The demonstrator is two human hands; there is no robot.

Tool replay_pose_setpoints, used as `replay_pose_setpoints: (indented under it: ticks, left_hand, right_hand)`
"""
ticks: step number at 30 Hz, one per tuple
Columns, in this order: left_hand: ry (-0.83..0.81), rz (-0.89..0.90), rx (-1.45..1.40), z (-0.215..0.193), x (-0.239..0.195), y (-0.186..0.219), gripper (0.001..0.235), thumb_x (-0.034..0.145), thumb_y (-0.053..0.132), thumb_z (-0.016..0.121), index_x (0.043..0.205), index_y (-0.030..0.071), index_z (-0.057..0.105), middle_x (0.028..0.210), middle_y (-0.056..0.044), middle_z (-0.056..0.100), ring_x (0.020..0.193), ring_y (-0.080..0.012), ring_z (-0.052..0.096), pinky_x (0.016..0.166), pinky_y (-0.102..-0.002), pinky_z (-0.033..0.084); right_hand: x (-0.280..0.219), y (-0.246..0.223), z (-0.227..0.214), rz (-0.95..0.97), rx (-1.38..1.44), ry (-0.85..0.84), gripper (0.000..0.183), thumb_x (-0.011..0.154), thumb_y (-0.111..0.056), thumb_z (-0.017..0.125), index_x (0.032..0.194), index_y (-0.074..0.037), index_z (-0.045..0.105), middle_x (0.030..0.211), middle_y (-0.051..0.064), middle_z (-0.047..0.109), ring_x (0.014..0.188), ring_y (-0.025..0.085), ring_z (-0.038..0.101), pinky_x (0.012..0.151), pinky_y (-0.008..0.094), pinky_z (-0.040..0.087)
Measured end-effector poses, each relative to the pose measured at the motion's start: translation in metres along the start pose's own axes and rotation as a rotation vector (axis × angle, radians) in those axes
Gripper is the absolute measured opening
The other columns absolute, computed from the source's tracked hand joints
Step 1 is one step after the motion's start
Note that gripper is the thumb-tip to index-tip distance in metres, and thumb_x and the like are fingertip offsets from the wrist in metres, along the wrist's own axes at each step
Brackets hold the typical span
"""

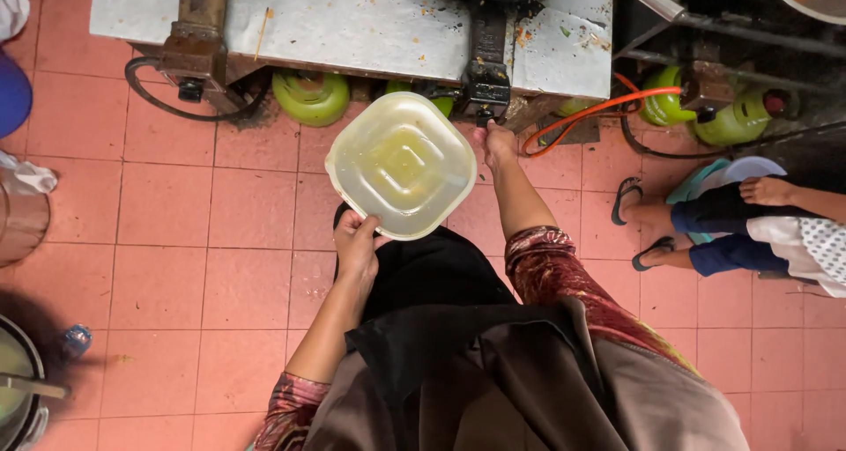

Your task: Sauteing sliced onions in a wok and adding seasoning from a container.

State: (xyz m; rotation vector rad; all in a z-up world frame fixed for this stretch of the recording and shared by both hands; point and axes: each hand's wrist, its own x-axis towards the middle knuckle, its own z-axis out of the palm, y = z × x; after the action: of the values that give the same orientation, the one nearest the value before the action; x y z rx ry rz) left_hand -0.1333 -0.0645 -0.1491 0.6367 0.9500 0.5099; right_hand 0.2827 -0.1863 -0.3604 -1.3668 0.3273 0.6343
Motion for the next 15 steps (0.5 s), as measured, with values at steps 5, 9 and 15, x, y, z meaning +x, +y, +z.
replay_pose_setpoints:
  ticks: [5,9,15]
  left_hand:
    - [0.002,0.028,-0.008,-0.008,0.003,-0.006,0.018,0.088,-0.003,0.065,0.081,0.008,0.054,0.081,-0.003,0.06,0.069,-0.0127,0.063,0.064,-0.035,0.065]
    - [0.017,0.033,-0.016,-0.01,0.004,-0.004,0.018,0.087,-0.003,0.065,0.081,0.008,0.054,0.081,-0.003,0.06,0.071,-0.0129,0.064,0.065,-0.036,0.065]
    - [0.007,0.007,0.017,-0.005,0.002,0.009,0.016,0.087,-0.003,0.065,0.082,0.007,0.054,0.083,-0.004,0.061,0.073,-0.0143,0.065,0.067,-0.037,0.065]
  right_hand:
    - [-0.003,-0.005,0.001,0.003,0.031,0.02,0.024,0.106,-0.019,0.056,0.103,0.004,0.061,0.082,0.013,0.07,0.059,0.018,0.067,0.056,0.029,0.063]
    - [-0.008,-0.005,0.0,0.015,0.03,0.032,0.025,0.105,-0.021,0.056,0.107,0.003,0.06,0.085,0.013,0.072,0.061,0.019,0.068,0.056,0.03,0.063]
    - [-0.043,-0.009,-0.002,-0.006,-0.125,0.089,0.031,0.104,-0.03,0.055,0.111,-0.001,0.062,0.086,0.011,0.071,0.066,0.019,0.068,0.058,0.032,0.061]
